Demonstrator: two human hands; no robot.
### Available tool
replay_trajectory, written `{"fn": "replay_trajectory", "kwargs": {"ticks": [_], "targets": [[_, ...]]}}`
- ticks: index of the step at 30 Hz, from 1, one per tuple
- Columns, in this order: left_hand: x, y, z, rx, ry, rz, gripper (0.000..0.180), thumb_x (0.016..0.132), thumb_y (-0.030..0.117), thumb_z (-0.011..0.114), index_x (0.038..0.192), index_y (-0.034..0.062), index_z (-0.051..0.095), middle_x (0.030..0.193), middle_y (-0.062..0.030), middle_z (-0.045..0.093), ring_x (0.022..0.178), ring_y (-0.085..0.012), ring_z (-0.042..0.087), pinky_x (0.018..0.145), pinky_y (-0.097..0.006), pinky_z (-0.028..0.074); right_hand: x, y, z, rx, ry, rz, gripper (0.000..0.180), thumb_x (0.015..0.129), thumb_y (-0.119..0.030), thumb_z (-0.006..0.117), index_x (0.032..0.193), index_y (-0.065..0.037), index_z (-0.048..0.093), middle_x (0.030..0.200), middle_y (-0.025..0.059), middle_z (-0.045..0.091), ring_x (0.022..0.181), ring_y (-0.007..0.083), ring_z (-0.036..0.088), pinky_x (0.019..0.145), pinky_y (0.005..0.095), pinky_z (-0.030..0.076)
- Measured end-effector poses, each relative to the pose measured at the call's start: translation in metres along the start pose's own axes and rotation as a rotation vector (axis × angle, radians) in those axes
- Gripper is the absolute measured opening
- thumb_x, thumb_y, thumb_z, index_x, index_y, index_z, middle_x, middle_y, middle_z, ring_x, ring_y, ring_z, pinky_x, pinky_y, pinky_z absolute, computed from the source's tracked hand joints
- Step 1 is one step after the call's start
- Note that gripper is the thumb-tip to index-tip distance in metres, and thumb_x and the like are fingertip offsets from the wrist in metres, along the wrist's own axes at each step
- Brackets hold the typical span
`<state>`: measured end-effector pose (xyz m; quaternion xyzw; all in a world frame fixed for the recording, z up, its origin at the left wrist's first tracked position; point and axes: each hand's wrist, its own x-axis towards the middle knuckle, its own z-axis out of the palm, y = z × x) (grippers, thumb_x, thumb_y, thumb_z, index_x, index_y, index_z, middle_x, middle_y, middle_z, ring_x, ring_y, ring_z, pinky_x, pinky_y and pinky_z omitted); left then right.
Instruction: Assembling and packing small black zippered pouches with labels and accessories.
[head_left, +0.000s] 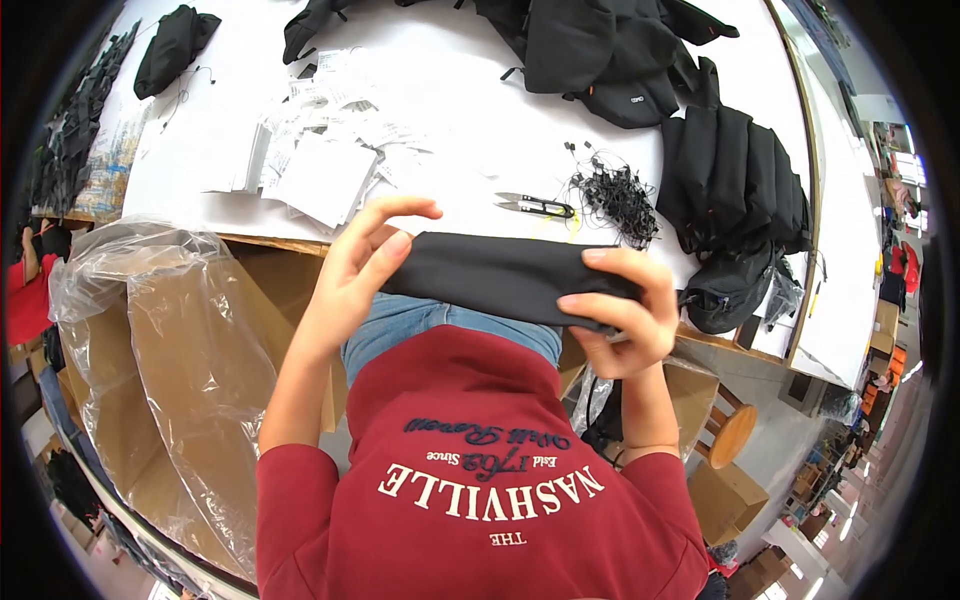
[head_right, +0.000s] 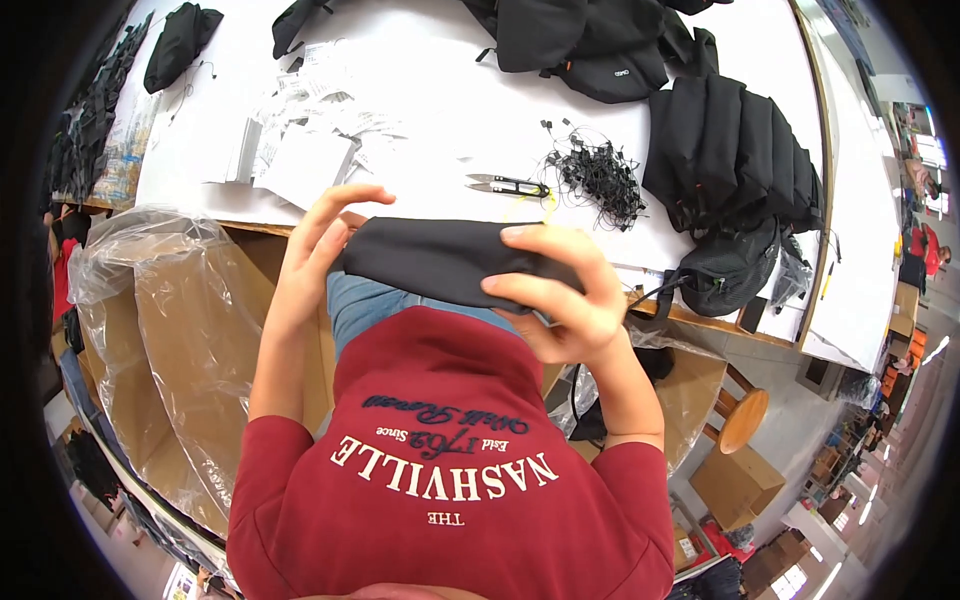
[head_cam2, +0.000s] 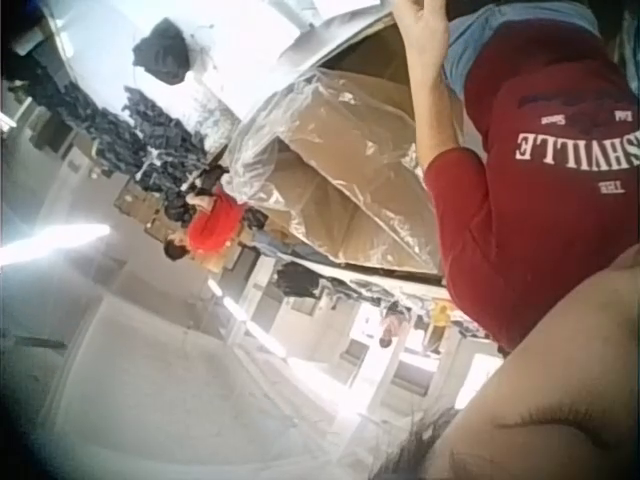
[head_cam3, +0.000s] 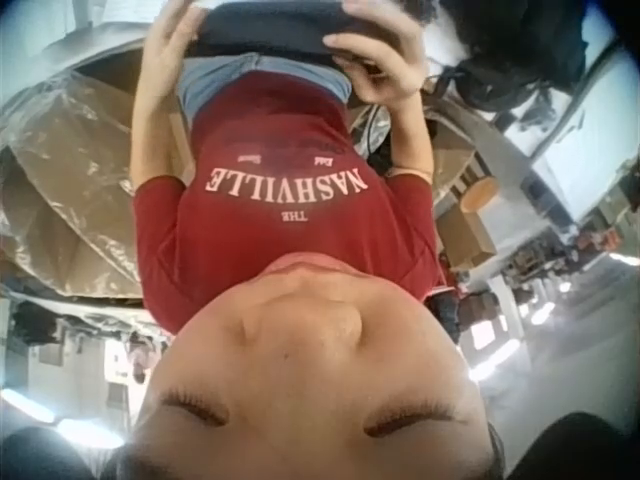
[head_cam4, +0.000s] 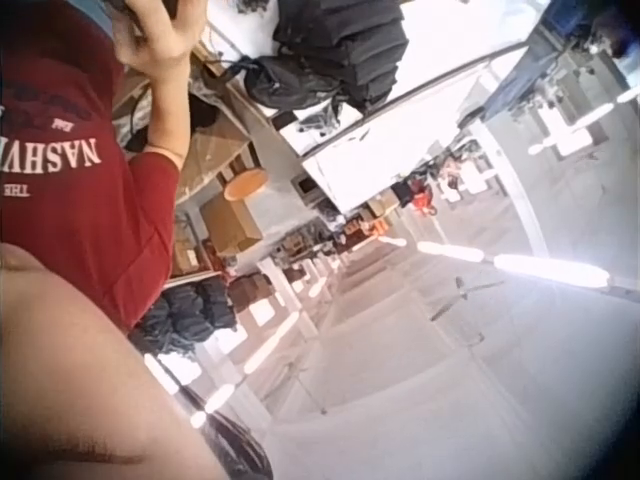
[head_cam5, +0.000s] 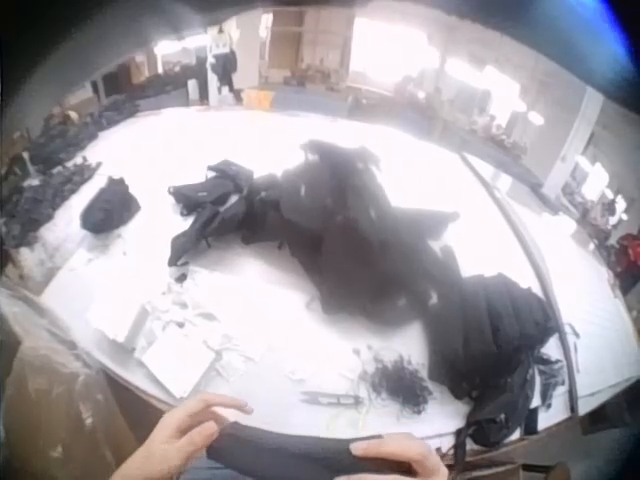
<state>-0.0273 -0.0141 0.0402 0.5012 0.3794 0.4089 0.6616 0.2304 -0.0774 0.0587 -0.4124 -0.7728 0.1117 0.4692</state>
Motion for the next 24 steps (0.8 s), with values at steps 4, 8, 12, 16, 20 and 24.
{"fn": "replay_trajectory", "kwargs": {"ticks": [4,8,12,16,20,24], "targets": [[0.004,-0.010,-0.014,0.059,-0.171,-0.263,0.018,0.092,0.019,0.061,0.095,0.0011,0.064,0.086,0.0007,0.061,0.079,-0.0035,0.050,0.076,-0.021,0.042,-0.002,-0.001,0.010,0.042,-0.060,-0.052,0.039,0.053,-0.002,0.069,0.091,-0.008,0.072,0.113,0.0155,0.060,0.087,0.0276,0.062,0.070,0.0351,0.052],[0.001,-0.014,-0.018,0.028,-0.183,-0.323,0.016,0.086,0.018,0.070,0.089,0.0040,0.063,0.081,0.0022,0.059,0.078,-0.0035,0.051,0.073,-0.021,0.040,-0.006,-0.004,0.012,0.063,-0.085,-0.008,0.038,0.054,-0.003,0.070,0.091,-0.008,0.072,0.113,0.0158,0.060,0.089,0.0274,0.062,0.072,0.0356,0.053],[0.002,-0.014,-0.009,0.453,0.089,-0.071,0.016,0.090,0.015,0.059,0.099,0.0020,0.064,0.094,-0.0024,0.063,0.096,-0.0123,0.055,0.086,-0.025,0.039,-0.001,-0.010,0.023,0.011,-0.134,0.138,0.036,0.060,0.001,0.074,0.095,-0.008,0.070,0.113,0.0141,0.058,0.097,0.0291,0.060,0.078,0.0360,0.052],[-0.003,0.011,-0.004,0.885,-0.109,0.509,0.027,0.084,0.028,0.064,0.102,0.0083,0.069,0.115,-0.0087,0.064,0.113,-0.0246,0.055,0.098,-0.036,0.034,-0.001,-0.011,0.032,0.080,-0.054,0.289,0.029,0.066,0.002,0.073,0.093,-0.007,0.070,0.113,0.0137,0.057,0.101,0.0290,0.058,0.084,0.0371,0.050],[0.005,-0.006,-0.012,1.055,-0.070,0.676,0.028,0.071,0.018,0.076,0.099,0.0189,0.074,0.107,-0.0004,0.067,0.111,-0.0219,0.055,0.096,-0.038,0.033,-0.003,-0.012,0.019,0.048,0.006,0.338,0.026,0.068,0.001,0.073,0.093,-0.006,0.069,0.112,0.0134,0.057,0.103,0.0279,0.057,0.085,0.0369,0.049],[0.004,-0.019,-0.035,1.039,0.234,0.431,0.014,0.076,0.001,0.070,0.088,0.0066,0.073,0.097,-0.0041,0.069,0.102,-0.0237,0.058,0.091,-0.035,0.039,-0.009,0.004,-0.004,0.009,0.145,0.428,0.016,0.076,-0.002,0.068,0.092,-0.005,0.069,0.112,0.0134,0.057,0.104,0.0267,0.055,0.090,0.0342,0.043]]}}
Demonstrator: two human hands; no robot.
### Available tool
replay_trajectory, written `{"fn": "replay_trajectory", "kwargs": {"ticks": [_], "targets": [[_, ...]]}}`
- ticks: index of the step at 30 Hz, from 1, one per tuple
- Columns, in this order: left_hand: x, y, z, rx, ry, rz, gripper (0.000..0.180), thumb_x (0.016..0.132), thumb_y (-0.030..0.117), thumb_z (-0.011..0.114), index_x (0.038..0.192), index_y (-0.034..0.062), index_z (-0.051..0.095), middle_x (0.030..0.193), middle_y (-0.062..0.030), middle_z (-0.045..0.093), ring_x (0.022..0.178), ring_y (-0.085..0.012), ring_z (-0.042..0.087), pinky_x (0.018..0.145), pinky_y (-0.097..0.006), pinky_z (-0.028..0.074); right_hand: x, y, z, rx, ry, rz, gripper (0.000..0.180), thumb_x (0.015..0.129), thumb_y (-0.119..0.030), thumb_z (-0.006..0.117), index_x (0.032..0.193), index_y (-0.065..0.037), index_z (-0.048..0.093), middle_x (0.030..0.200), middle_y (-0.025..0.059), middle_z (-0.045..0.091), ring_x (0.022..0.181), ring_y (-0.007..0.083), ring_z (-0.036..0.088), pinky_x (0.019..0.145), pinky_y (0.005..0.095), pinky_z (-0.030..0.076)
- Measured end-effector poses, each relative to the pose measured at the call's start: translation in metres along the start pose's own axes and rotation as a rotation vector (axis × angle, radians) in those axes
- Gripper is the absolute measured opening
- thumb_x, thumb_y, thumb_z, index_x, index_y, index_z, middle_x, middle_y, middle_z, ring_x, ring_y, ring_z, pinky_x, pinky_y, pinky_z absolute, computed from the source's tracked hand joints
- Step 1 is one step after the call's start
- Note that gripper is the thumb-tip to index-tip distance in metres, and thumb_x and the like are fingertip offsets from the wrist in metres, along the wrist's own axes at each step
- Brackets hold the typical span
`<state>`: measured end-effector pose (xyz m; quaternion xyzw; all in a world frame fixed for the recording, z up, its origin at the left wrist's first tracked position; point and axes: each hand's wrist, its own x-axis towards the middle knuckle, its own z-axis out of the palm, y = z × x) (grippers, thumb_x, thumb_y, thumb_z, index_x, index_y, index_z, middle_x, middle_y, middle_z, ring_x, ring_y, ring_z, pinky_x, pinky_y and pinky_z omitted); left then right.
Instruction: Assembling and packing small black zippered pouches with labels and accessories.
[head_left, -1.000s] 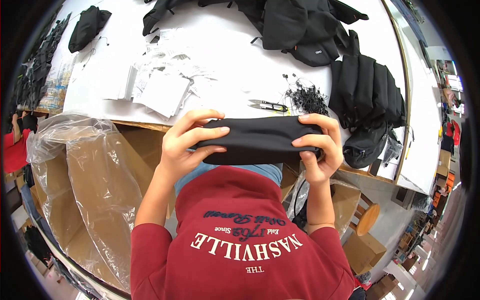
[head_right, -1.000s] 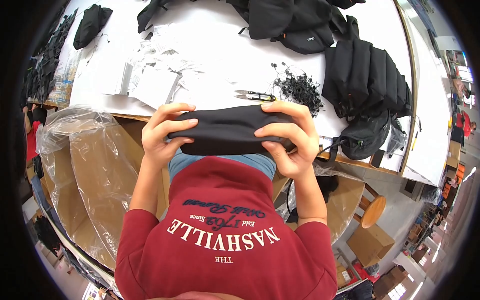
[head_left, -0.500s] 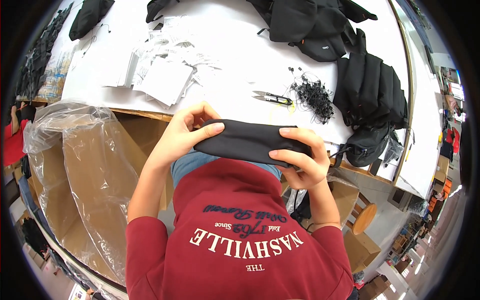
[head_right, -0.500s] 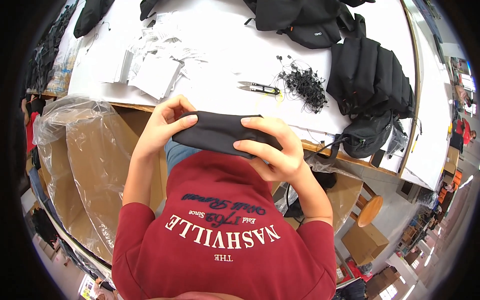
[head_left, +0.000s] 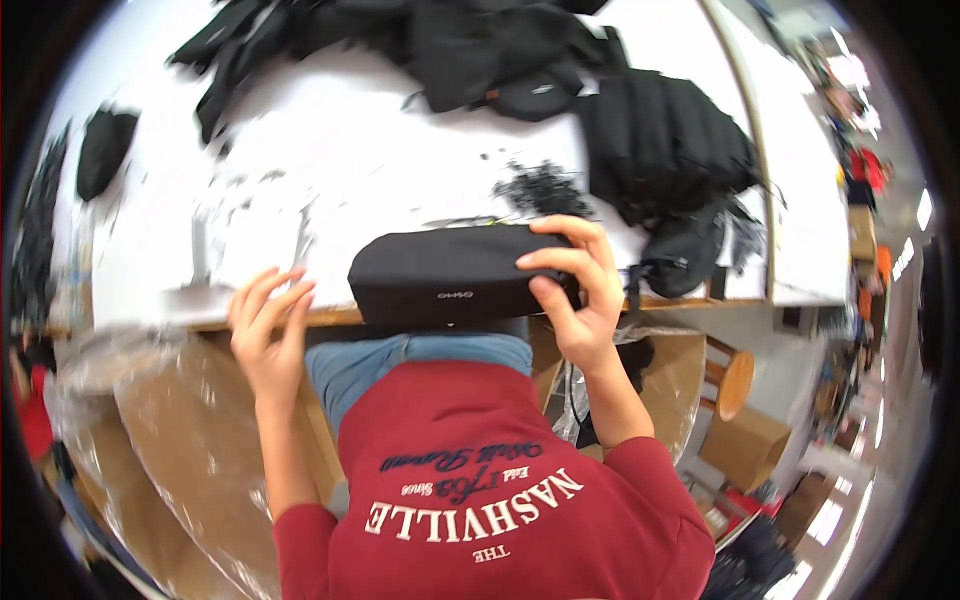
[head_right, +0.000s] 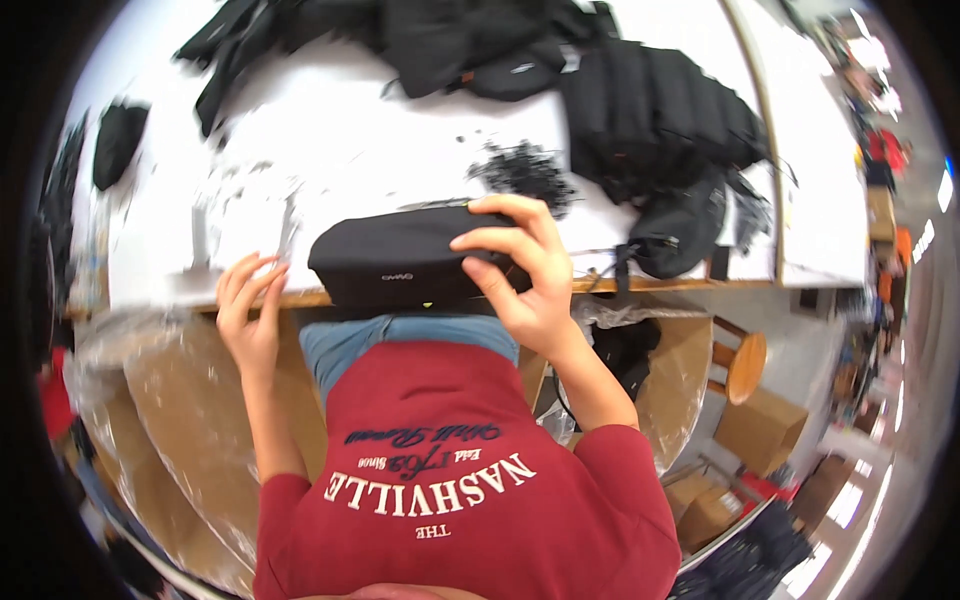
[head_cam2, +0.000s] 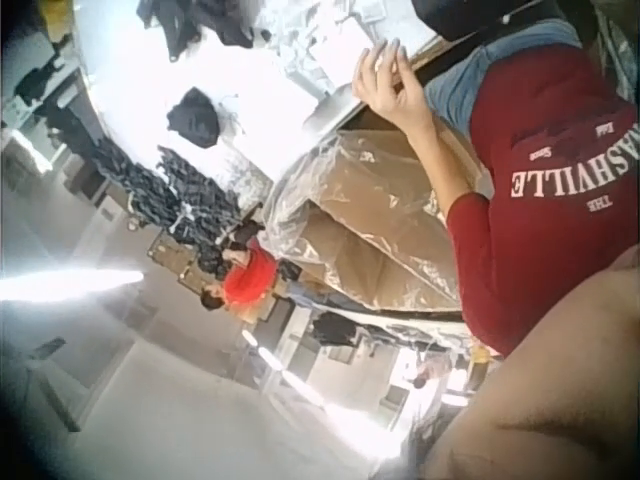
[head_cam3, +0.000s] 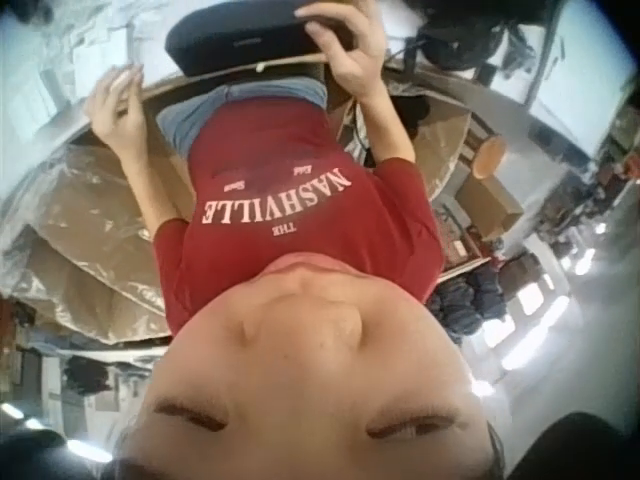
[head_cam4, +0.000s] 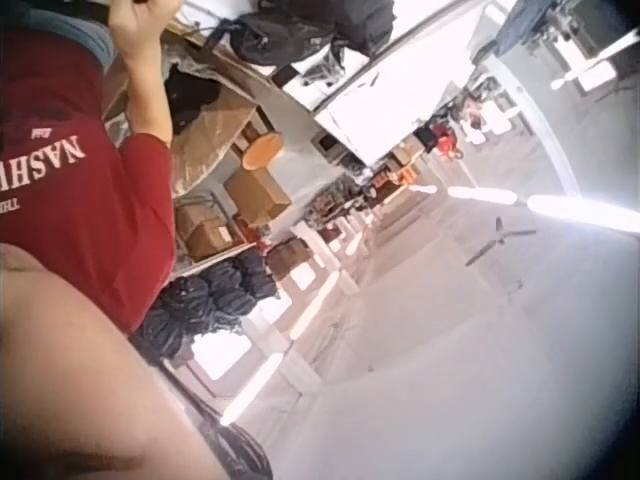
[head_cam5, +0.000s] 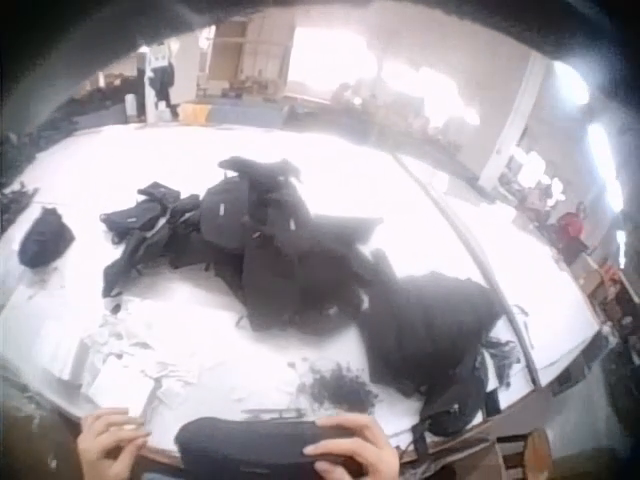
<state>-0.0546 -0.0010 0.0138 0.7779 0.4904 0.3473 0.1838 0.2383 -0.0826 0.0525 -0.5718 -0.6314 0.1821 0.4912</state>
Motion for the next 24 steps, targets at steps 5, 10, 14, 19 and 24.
{"fn": "replay_trajectory", "kwargs": {"ticks": [5,10,14,19,24], "targets": [[-0.021,-0.014,0.003,-0.257,-0.107,-0.183,0.004,0.085,0.001,0.064,0.084,-0.0021,0.065,0.088,-0.0086,0.065,0.087,-0.0199,0.059,0.083,-0.030,0.043,0.027,0.028,-0.075,-0.257,0.638,-0.036,0.012,0.086,-0.003,0.061,0.097,-0.002,0.065,0.112,0.0120,0.058,0.109,0.0231,0.052,0.097,0.0329,0.039],[-0.015,-0.005,0.013,-0.398,-0.152,-0.237,0.005,0.089,0.003,0.061,0.087,-0.0020,0.063,0.088,-0.0072,0.064,0.086,-0.0156,0.058,0.081,-0.027,0.043,0.058,0.084,-0.179,-0.556,1.165,-0.224,0.012,0.087,-0.007,0.063,0.099,-0.003,0.064,0.109,0.0088,0.055,0.107,0.0227,0.050,0.096,0.0334,0.039],[-0.007,-0.002,0.014,-0.401,-0.137,-0.250,0.004,0.086,0.001,0.061,0.086,-0.0021,0.063,0.087,-0.0093,0.065,0.084,-0.0188,0.059,0.079,-0.029,0.044,0.058,0.169,-0.223,-0.724,0.876,-0.030,0.013,0.077,-0.007,0.073,0.087,-0.005,0.064,0.104,0.0096,0.058,0.106,0.0258,0.052,0.094,0.0343,0.039],[0.001,-0.006,0.010,-0.303,-0.069,-0.161,0.006,0.087,0.003,0.060,0.089,-0.0014,0.064,0.101,-0.0116,0.063,0.096,-0.0235,0.058,0.089,-0.033,0.042,0.025,0.221,-0.219,-0.493,0.714,0.099,0.018,0.081,-0.013,0.072,0.096,-0.005,0.064,0.111,0.0087,0.060,0.107,0.0222,0.056,0.094,0.0317,0.041],[0.016,-0.047,-0.005,0.211,0.146,-0.183,0.034,0.089,0.014,0.061,0.121,0.0042,0.056,0.136,-0.0152,0.046,0.125,-0.0317,0.041,0.105,-0.044,0.030,0.036,0.182,-0.200,-0.198,0.742,0.132,0.034,0.090,-0.018,0.066,0.120,-0.008,0.057,0.109,0.0037,0.056,0.083,0.0092,0.049,0.074,0.0209,0.039]]}}
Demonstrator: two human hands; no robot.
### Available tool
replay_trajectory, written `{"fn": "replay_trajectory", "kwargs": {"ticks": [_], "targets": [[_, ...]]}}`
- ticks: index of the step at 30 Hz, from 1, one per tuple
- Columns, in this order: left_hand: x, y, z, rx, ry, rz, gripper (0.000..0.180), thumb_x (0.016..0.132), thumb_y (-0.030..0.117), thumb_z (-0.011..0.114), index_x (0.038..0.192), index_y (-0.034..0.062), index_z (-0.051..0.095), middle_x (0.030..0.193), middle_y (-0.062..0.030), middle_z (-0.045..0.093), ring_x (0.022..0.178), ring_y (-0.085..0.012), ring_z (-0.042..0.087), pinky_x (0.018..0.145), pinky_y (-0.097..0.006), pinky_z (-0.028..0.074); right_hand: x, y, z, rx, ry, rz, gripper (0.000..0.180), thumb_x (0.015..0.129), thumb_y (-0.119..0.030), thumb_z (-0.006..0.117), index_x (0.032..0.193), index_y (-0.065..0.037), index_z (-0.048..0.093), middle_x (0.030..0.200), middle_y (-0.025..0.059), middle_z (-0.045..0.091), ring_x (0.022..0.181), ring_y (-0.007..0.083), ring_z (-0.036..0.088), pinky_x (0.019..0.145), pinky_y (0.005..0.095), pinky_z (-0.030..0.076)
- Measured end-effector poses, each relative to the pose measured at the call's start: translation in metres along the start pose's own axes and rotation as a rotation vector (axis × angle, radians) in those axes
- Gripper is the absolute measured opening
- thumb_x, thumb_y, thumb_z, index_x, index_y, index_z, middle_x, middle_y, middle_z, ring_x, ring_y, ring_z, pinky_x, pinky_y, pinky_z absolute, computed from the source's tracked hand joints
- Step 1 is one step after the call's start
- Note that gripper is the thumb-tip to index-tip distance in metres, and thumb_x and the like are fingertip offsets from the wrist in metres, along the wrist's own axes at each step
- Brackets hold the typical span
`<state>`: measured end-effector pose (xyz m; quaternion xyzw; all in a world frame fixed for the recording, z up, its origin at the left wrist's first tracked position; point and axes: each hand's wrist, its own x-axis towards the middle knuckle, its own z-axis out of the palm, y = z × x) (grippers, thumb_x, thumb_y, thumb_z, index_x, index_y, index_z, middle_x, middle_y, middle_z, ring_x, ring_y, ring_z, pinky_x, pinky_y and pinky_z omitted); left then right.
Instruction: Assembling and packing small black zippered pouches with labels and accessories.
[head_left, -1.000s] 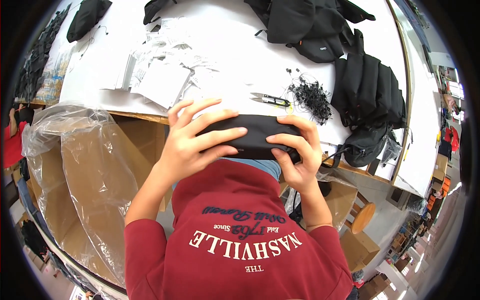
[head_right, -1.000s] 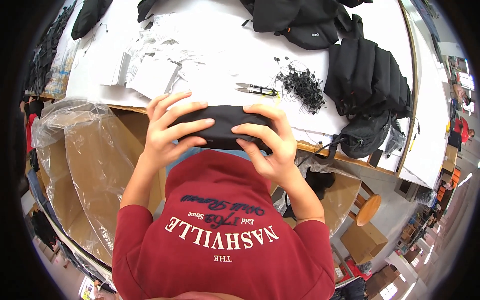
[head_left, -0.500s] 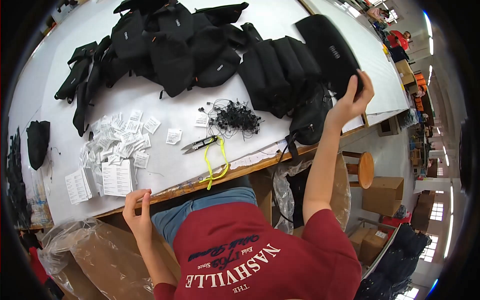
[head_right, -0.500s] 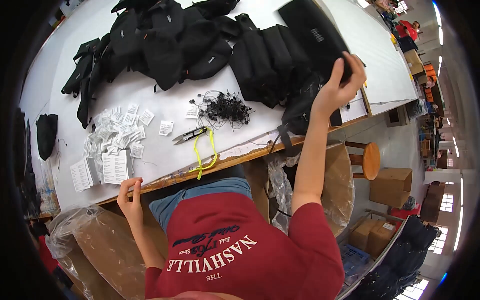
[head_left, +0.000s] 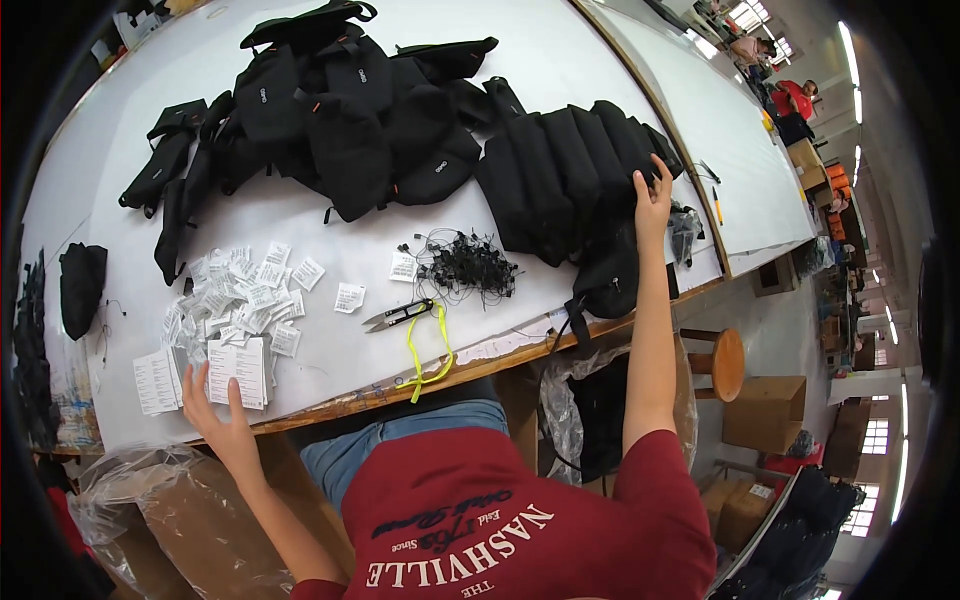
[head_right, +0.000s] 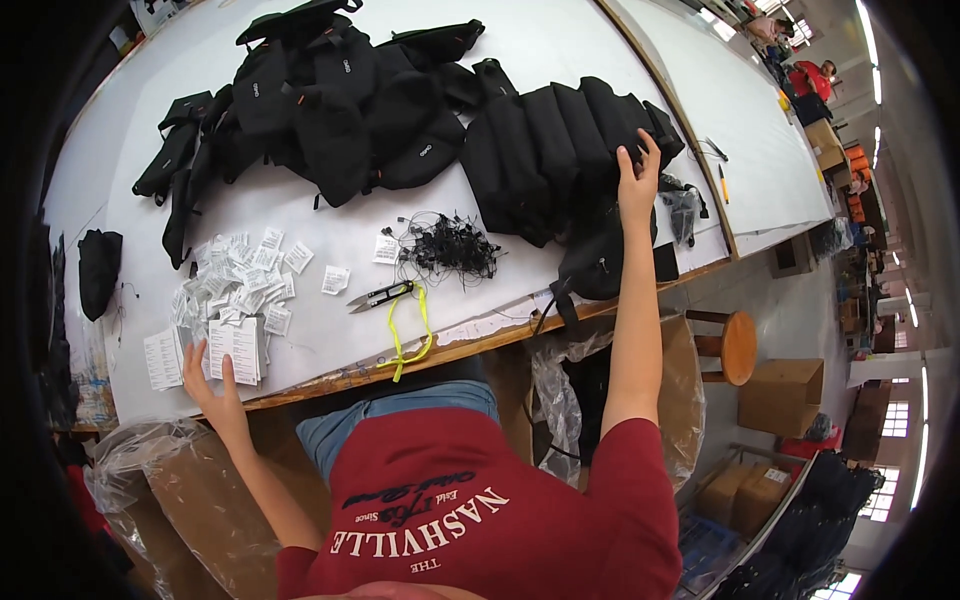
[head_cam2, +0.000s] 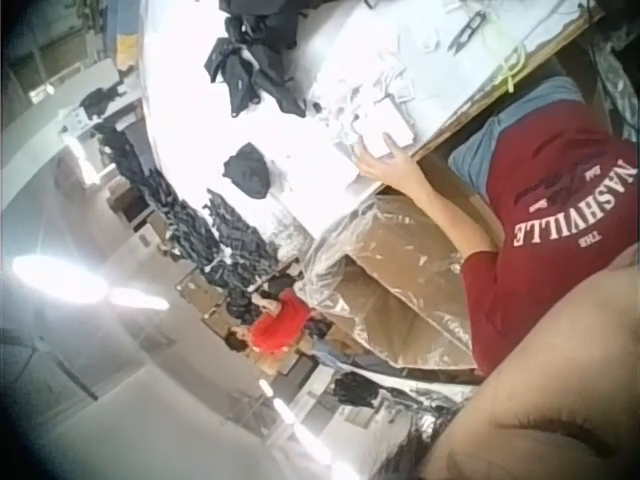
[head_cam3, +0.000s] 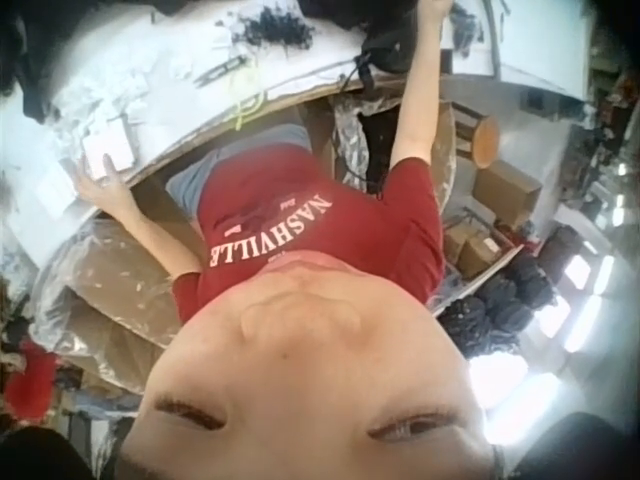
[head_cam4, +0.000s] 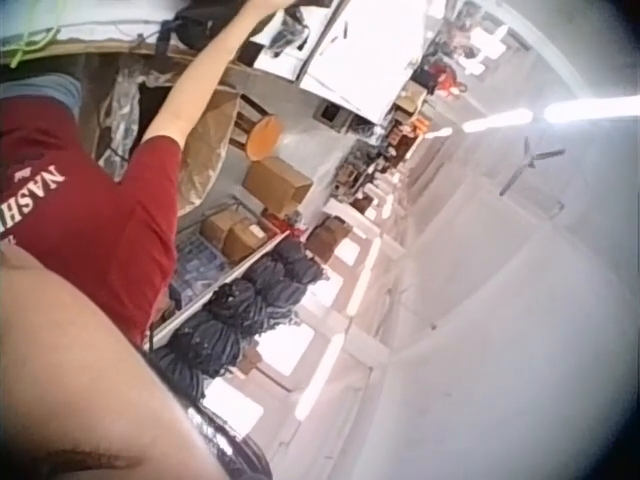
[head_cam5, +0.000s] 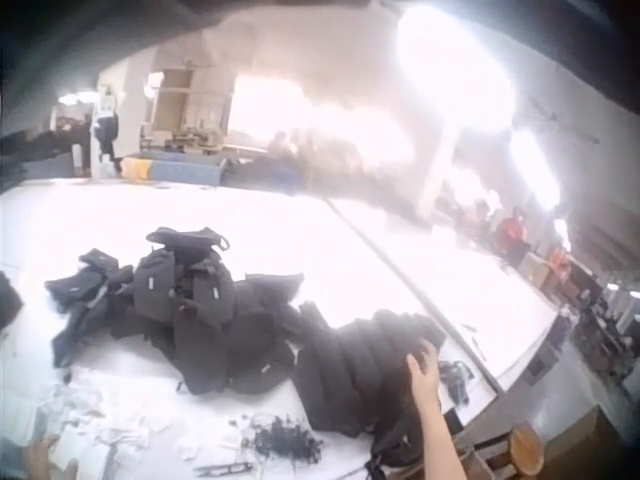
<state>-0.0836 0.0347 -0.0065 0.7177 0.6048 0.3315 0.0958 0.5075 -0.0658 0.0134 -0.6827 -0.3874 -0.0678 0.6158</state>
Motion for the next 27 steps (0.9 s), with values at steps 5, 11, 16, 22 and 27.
{"fn": "replay_trajectory", "kwargs": {"ticks": [5,11,16,22,27], "targets": [[-0.001,-0.056,0.016,0.212,-0.110,-0.024,0.059,0.086,0.030,0.066,0.136,0.0067,0.046,0.143,-0.0194,0.039,0.131,-0.0362,0.035,0.109,-0.047,0.025,0.013,0.011,-0.006,-0.035,0.008,0.232,0.035,0.090,-0.018,0.065,0.123,-0.007,0.060,0.070,-0.0086,0.028,0.061,0.0038,0.025,0.054,0.0210,0.021],[0.002,-0.056,0.025,0.198,-0.226,-0.040,0.067,0.085,0.038,0.066,0.138,0.0046,0.043,0.142,-0.0214,0.038,0.130,-0.0386,0.035,0.108,-0.047,0.026,0.020,0.028,-0.019,-0.131,-0.158,0.213,0.036,0.088,-0.017,0.067,0.122,-0.007,0.061,0.071,-0.0087,0.030,0.062,0.0035,0.028,0.056,0.0193,0.024],[0.001,-0.068,0.029,0.224,-0.170,-0.094,0.073,0.082,0.044,0.068,0.136,0.0014,0.044,0.137,-0.0195,0.042,0.126,-0.0371,0.038,0.106,-0.047,0.028,0.012,-0.015,-0.006,-0.643,-0.023,-0.145,0.046,0.088,-0.023,0.064,0.129,-0.007,0.052,0.120,0.0174,0.053,0.111,0.0287,0.050,0.096,0.0389,0.040],[0.004,-0.059,0.021,0.335,-0.134,-0.069,0.066,0.081,0.041,0.070,0.128,0.0009,0.048,0.124,-0.0139,0.049,0.120,-0.0335,0.040,0.101,-0.046,0.032,-0.067,-0.120,0.066,-0.333,-0.323,-0.209,0.010,0.085,-0.015,0.067,0.092,-0.007,0.068,0.093,0.0052,0.064,0.088,0.0175,0.057,0.076,0.0293,0.044],[0.013,-0.057,0.012,0.392,-0.003,-0.042,0.038,0.080,0.026,0.071,0.101,0.0005,0.053,0.108,-0.0123,0.053,0.104,-0.0328,0.044,0.092,-0.046,0.035,-0.149,-0.122,0.137,-0.329,-0.769,-0.293,0.013,0.074,-0.008,0.071,0.086,-0.008,0.067,0.087,0.0057,0.059,0.089,0.0251,0.054,0.078,0.0339,0.046]]}}
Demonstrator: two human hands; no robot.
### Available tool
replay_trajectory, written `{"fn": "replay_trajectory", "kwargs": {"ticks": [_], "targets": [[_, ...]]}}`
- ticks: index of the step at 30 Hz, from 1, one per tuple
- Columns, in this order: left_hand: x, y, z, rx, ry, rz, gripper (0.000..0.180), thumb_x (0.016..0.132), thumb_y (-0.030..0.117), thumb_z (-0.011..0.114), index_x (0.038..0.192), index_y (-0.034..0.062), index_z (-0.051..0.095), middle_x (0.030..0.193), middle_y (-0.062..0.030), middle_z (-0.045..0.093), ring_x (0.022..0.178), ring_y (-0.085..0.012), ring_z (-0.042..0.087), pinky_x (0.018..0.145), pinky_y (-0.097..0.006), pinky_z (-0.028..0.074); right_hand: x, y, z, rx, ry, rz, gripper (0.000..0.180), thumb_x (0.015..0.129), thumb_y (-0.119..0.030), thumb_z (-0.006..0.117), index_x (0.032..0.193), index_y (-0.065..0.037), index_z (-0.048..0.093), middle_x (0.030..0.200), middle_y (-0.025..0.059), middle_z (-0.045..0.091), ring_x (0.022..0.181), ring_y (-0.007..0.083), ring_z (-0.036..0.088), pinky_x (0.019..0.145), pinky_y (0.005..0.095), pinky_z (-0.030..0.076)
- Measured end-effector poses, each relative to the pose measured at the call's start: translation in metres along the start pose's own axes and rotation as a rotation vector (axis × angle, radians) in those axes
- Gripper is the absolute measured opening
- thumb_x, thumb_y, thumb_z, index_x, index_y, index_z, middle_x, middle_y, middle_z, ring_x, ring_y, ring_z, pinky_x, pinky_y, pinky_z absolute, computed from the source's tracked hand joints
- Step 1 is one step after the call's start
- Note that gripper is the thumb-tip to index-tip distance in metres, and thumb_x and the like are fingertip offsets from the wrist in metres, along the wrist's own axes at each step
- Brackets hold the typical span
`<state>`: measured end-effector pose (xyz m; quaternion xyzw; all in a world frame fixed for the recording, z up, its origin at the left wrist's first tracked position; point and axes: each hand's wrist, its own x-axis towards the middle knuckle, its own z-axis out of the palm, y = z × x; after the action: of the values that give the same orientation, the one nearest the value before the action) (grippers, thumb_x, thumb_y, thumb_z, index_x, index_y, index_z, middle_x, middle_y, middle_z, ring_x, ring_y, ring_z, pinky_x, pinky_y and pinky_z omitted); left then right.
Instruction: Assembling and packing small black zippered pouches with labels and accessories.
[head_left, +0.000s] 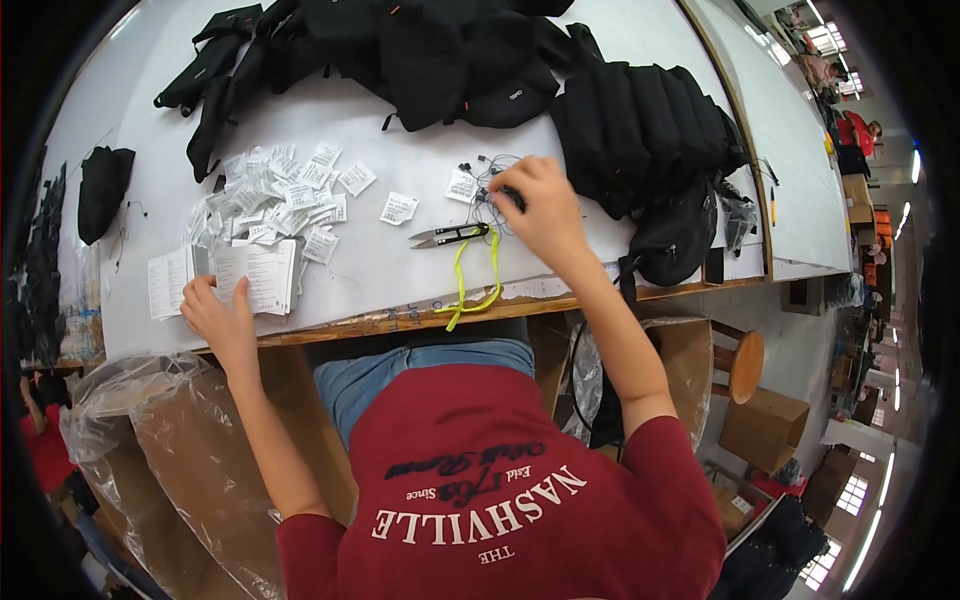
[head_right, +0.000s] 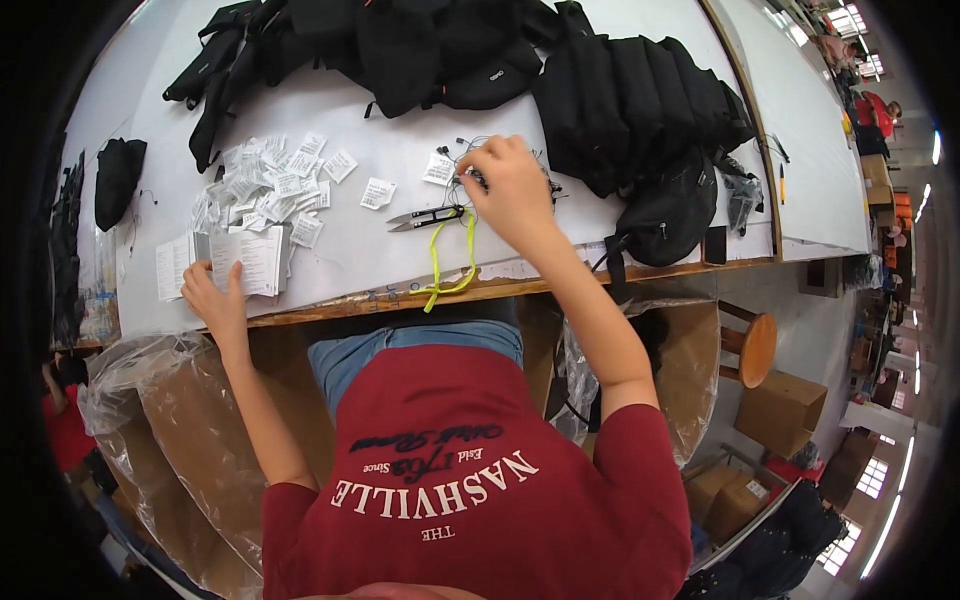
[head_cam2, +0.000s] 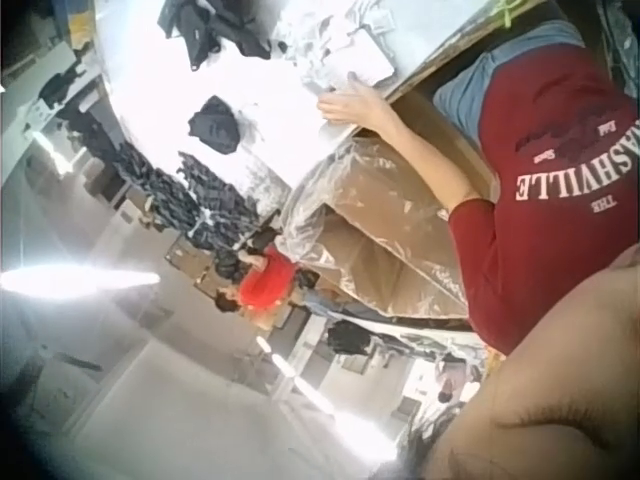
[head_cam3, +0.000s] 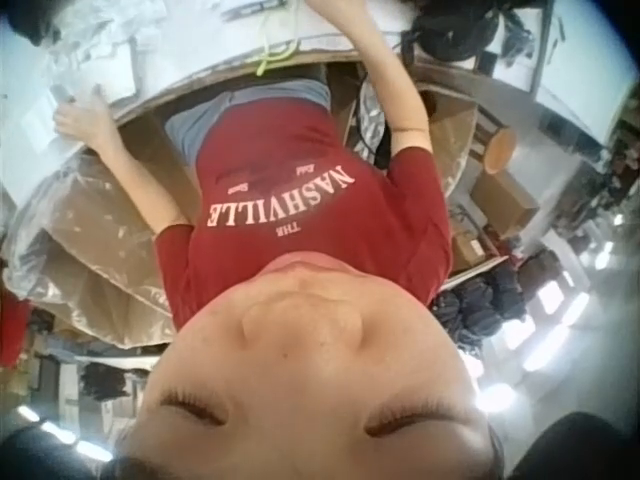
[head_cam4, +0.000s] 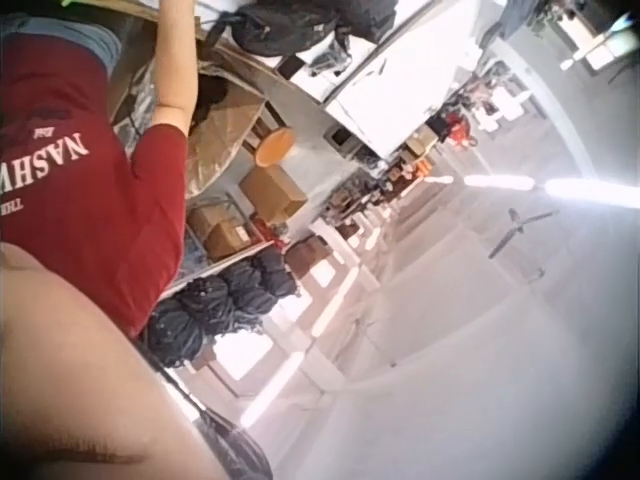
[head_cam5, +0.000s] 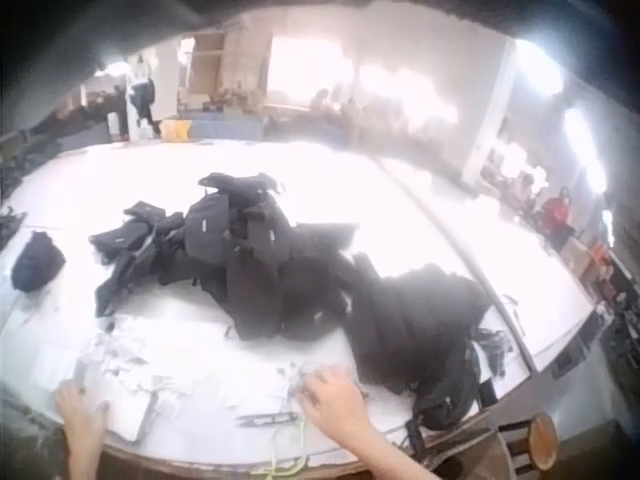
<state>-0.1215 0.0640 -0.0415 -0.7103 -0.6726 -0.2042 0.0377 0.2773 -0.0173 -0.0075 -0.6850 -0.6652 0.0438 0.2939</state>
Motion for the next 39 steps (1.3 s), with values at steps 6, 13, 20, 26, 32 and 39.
{"fn": "replay_trajectory", "kwargs": {"ticks": [6,13,20,26,32,39], "targets": [[0.006,-0.008,-0.005,-0.105,0.001,0.081,0.035,0.084,0.025,0.068,0.103,-0.0013,0.053,0.097,-0.0160,0.058,0.095,-0.0337,0.047,0.086,-0.044,0.038,0.011,0.008,0.032,-0.220,-0.224,-0.229,0.017,0.068,-0.006,0.072,0.081,-0.011,0.064,0.086,0.0051,0.053,0.090,0.0233,0.052,0.078,0.0349,0.046],[0.002,-0.010,-0.010,-0.130,-0.228,-0.159,0.040,0.089,0.022,0.063,0.115,-0.0055,0.051,0.110,-0.0228,0.055,0.100,-0.0361,0.049,0.094,-0.044,0.036,0.026,0.013,0.029,-0.298,-0.475,-0.387,0.011,0.072,-0.012,0.071,0.075,-0.009,0.060,0.087,0.0054,0.053,0.093,0.0223,0.054,0.075,0.0356,0.048],[-0.008,0.003,-0.045,-0.931,-0.124,-0.415,0.056,0.096,0.023,0.055,0.138,-0.0078,0.033,0.135,-0.0204,0.045,0.125,-0.0246,0.042,0.107,-0.035,0.029,0.049,-0.029,-0.046,0.162,-0.049,-0.052,0.009,0.082,-0.016,0.069,0.087,-0.008,0.068,0.084,0.0034,0.065,0.060,0.0162,0.055,0.057,0.0270,0.045],[-0.024,0.073,-0.064,-0.996,-0.231,-0.239,0.044,0.090,0.021,0.065,0.121,0.0040,0.040,0.117,-0.0152,0.050,0.109,-0.0208,0.046,0.097,-0.031,0.035,0.023,-0.061,-0.067,0.886,0.341,0.024,0.004,0.095,-0.003,0.052,0.095,-0.002,0.048,0.081,0.0075,0.062,0.062,0.0066,0.051,0.058,0.0197,0.041],[-0.043,0.138,-0.067,-1.334,-0.340,-0.099,0.026,0.082,0.002,0.068,0.103,0.0012,0.054,0.104,-0.0077,0.054,0.091,-0.0132,0.052,0.079,-0.025,0.043,-0.016,-0.102,-0.037,0.849,0.053,0.234,0.006,0.088,-0.006,0.063,0.085,-0.003,0.058,0.064,-0.0047,0.050,0.058,0.0010,0.044,0.054,0.0191,0.033],[-0.053,0.158,-0.078,-1.276,-0.244,0.063,0.011,0.077,-0.003,0.071,0.085,-0.0016,0.064,0.081,-0.0064,0.056,0.076,-0.0137,0.054,0.062,-0.024,0.043,-0.029,-0.129,-0.021,0.623,0.030,-0.015,0.008,0.081,0.001,0.066,0.081,-0.002,0.059,0.054,-0.0038,0.042,0.046,0.0028,0.035,0.043,0.0203,0.026]]}}
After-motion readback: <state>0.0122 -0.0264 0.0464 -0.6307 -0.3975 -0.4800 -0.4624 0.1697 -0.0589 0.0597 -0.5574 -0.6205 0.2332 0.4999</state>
